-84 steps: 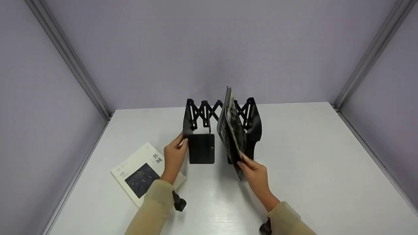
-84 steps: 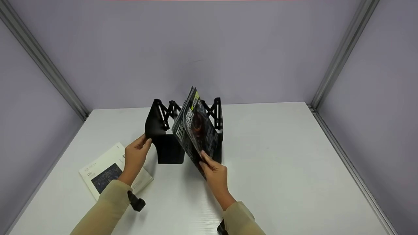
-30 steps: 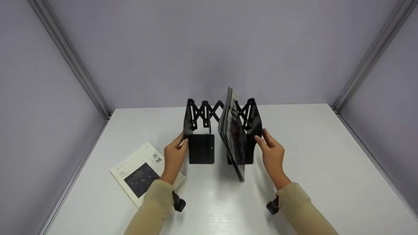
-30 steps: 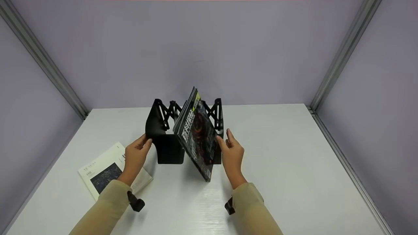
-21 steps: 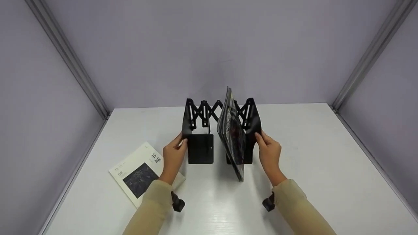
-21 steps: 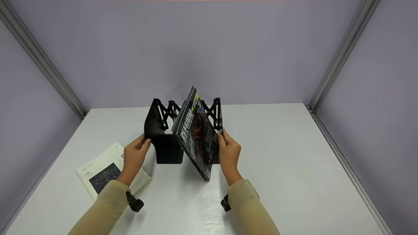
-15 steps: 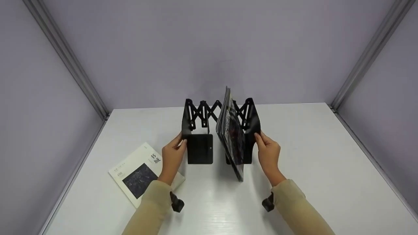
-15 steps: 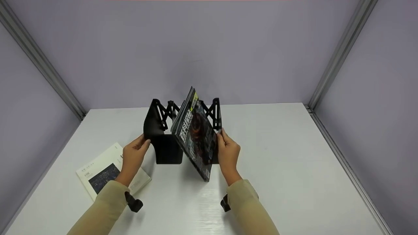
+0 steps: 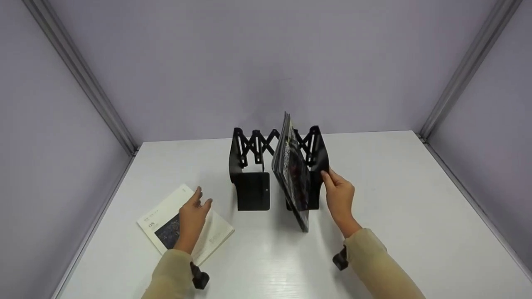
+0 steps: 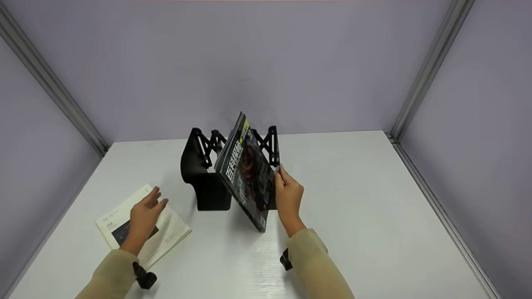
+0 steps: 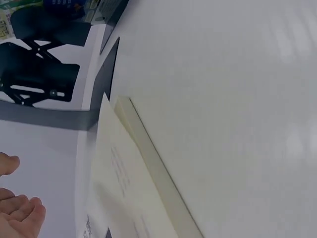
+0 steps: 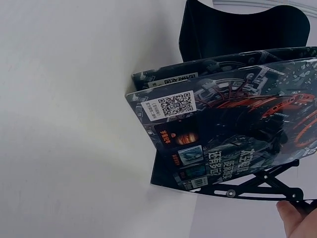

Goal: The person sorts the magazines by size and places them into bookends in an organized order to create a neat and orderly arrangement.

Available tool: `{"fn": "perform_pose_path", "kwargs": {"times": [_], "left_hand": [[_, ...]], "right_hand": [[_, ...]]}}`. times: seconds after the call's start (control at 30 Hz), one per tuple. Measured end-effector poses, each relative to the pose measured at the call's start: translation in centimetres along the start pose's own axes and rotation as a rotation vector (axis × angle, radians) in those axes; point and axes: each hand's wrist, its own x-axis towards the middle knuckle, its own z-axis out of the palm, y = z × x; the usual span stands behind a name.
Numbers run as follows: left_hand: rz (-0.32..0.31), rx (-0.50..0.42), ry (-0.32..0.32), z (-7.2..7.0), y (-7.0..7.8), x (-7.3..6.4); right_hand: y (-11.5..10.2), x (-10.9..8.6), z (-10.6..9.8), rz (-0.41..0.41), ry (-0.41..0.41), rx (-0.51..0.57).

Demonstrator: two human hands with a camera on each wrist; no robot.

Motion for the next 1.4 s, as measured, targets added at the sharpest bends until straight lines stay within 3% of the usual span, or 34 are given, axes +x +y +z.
{"fn": "perform_pose_path", "kwargs": {"times": [0.27, 0.5, 0.77, 1.03, 1.27, 1.4], "left_hand": [[-0.126, 0.116, -0.002, -4.2, -3.4, -1.3], [-0.252, 0.121, 0.002, -6.4, -4.9, -2.6], [-0.338, 0.113, 0.133, -6.9, -6.2, -3.2], [-0.431, 0.162, 0.109, -7.1, -6.2, -3.5], [-0.430, 0.232, 0.101, -7.1, -5.4, -3.6], [-0.411, 0.223, 0.099, -6.8, -4.9, -3.6]], "right_hand": [[-0.2, 0.1, -0.2, -0.016, -0.003, -0.013], [-0.3, 0.0, 0.0, -0.011, -0.021, -0.031], [-0.2, 0.1, -0.1, -0.013, -0.019, -0.034], [-0.4, 0.1, -0.2, -0.009, -0.020, -0.029], [-0.4, 0.1, -0.2, -0.011, -0.024, -0.046], [-0.3, 0.1, -0.2, -0.022, -0.016, -0.048]]}}
